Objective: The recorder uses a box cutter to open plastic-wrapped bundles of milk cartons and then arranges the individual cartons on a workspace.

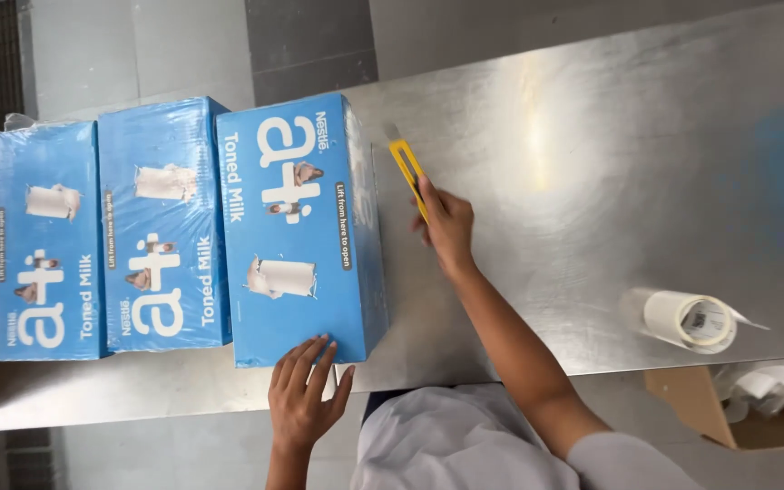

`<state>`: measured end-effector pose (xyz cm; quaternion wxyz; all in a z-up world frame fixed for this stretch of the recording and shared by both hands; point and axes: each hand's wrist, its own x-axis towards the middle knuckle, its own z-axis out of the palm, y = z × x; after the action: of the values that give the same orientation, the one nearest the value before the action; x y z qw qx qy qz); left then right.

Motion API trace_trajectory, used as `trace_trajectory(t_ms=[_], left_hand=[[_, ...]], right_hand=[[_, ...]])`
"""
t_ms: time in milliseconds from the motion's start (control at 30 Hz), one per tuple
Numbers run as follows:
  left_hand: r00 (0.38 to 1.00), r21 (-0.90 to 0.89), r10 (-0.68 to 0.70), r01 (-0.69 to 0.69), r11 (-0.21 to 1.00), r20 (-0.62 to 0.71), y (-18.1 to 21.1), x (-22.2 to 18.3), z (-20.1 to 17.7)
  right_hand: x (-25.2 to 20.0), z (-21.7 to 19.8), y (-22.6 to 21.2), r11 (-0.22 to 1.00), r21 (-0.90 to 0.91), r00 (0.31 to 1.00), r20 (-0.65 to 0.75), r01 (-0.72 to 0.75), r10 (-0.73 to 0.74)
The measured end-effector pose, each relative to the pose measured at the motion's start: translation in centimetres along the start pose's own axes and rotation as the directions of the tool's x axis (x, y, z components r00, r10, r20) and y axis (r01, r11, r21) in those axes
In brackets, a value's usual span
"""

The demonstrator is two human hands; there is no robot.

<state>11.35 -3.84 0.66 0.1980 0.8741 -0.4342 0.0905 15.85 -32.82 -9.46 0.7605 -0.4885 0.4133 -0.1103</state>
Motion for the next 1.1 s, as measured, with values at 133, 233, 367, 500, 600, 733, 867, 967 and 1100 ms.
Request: trace_trajectory(t_ms=[133, 233, 367, 500, 600, 733, 867, 967, 1100], left_hand=[[0.998, 0.09, -0.019, 0.015, 0.996, 0.053, 0.6, -0.7, -0.2], [0.995, 0.121, -0.048, 0.037, 0.992, 0.09, 0.8, -0.9, -0.3], [0.988, 0.149, -0.095, 0.076, 0.986, 0.12, 0.9, -1.3, -0.1], [0.984, 0.164, -0.113, 0.09, 0.982, 0.138, 0.4, -1.9, 0.3], [0.983, 0.159, -0.116, 0.093, 0.983, 0.144, 0.2, -2.1, 0.3], [0.985, 0.148, -0.105, 0.084, 0.985, 0.139, 0.2, -1.9, 0.2], [0.987, 0.13, -0.091, 0.074, 0.989, 0.129, 0.0, -2.1, 0.3], [0.989, 0.11, -0.079, 0.066, 0.992, 0.125, 0.0, -1.9, 0.1], [0.993, 0.089, -0.051, 0.041, 0.995, 0.104, 0.1, -1.4, -0.3]], right_hand=[[3.2, 2.8, -1.0, 0.997, 0.021, 0.997, 0.013, 0.073, -0.073], [4.2, 4.1, -1.7, 0.997, 0.0, 0.997, 0.022, 0.079, -0.079], [4.6, 4.7, -1.8, 0.995, -0.028, 0.994, 0.054, 0.093, -0.092], [4.8, 4.7, -1.6, 0.993, -0.027, 0.99, 0.079, 0.116, -0.113], [4.7, 4.7, -1.6, 0.992, -0.026, 0.989, 0.087, 0.124, -0.121], [4.5, 4.7, -1.9, 0.991, -0.051, 0.989, 0.091, 0.124, -0.119], [3.9, 4.5, -2.6, 0.989, -0.081, 0.988, 0.094, 0.127, -0.119], [3.6, 4.5, -2.8, 0.985, -0.117, 0.989, 0.09, 0.13, -0.119], [3.4, 4.7, -3.0, 0.982, -0.123, 0.988, 0.076, 0.141, -0.133]])
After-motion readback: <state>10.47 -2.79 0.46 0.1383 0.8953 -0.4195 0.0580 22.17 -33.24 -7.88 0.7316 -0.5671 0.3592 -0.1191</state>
